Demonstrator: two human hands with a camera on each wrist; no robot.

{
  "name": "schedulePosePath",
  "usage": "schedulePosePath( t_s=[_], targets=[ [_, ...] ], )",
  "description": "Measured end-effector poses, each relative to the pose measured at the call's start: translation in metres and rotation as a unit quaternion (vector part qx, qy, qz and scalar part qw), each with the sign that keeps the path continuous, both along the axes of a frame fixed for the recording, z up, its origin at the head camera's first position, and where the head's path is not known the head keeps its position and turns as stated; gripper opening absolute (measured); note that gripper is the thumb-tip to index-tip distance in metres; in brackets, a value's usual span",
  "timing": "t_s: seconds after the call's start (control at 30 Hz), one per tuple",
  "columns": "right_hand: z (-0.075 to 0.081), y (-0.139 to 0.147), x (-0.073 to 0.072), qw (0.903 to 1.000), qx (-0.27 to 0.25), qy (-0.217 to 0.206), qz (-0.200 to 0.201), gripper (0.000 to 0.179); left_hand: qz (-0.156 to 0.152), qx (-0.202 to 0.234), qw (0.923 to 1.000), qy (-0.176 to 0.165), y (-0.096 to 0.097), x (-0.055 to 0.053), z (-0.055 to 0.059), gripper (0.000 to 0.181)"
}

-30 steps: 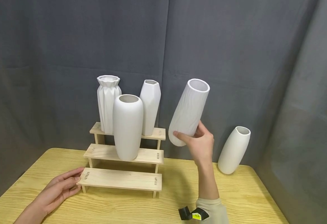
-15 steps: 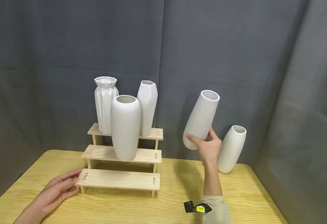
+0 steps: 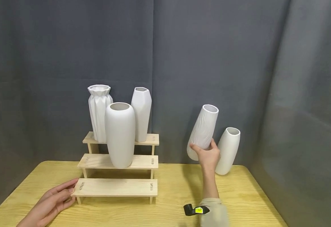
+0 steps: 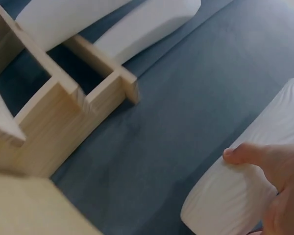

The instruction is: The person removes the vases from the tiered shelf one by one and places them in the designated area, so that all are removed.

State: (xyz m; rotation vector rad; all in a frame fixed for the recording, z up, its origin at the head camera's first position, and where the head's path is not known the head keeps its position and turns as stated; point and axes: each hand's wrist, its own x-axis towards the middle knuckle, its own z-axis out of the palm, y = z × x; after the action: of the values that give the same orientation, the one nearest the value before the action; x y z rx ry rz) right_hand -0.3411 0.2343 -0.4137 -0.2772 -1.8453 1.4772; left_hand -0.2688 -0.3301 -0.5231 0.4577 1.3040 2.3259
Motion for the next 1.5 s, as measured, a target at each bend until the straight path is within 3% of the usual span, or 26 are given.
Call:
schedulePosePath(
  t_s=[0.2,0.33,0.43,0.53,0.77,1.0,1.17,1.43,1.5],
  targets=[
    [-0.034,-0.010,-0.011,0.9991,0.025,-0.021,-0.025,0.080,0.027,-0.047,0.9973,-0.050,-0.015,0.009,-0.015,0.043],
    [-0.054,-0.018,-0.014,0.9978,0.035,-0.037,-0.043,0.078,0.025,-0.040,0.9947,-0.091,-0.019,0.014,-0.022,0.039],
    [-0.063,-0.020,-0.017,0.9973,0.030,-0.044,-0.050,0.084,0.031,-0.044,0.9936,-0.100,-0.017,0.014,-0.024,0.039],
    [-0.067,-0.020,-0.020,0.9968,0.023,-0.055,-0.054,0.089,0.053,-0.067,0.9908,-0.105,-0.013,0.012,-0.024,0.038],
    [-0.073,-0.014,-0.022,0.9938,0.025,-0.071,-0.082,0.088,0.039,-0.066,0.9927,-0.093,-0.009,0.008,-0.021,0.038],
    [-0.074,-0.011,-0.024,0.9919,0.003,-0.075,-0.103,0.088,0.045,-0.066,0.9936,-0.080,-0.005,0.003,-0.015,0.039],
    [-0.077,-0.009,-0.025,0.9915,-0.033,-0.068,-0.106,0.087,0.025,-0.041,0.9964,-0.069,-0.005,0.000,-0.012,0.042],
    [-0.076,-0.004,-0.027,0.9899,-0.071,-0.038,-0.116,0.086,0.021,-0.062,0.9969,-0.043,-0.003,-0.007,-0.005,0.044],
    [-0.076,-0.005,-0.027,0.9890,-0.082,-0.027,-0.120,0.085,0.014,-0.060,0.9967,-0.052,-0.003,-0.008,-0.003,0.042]
  ],
)
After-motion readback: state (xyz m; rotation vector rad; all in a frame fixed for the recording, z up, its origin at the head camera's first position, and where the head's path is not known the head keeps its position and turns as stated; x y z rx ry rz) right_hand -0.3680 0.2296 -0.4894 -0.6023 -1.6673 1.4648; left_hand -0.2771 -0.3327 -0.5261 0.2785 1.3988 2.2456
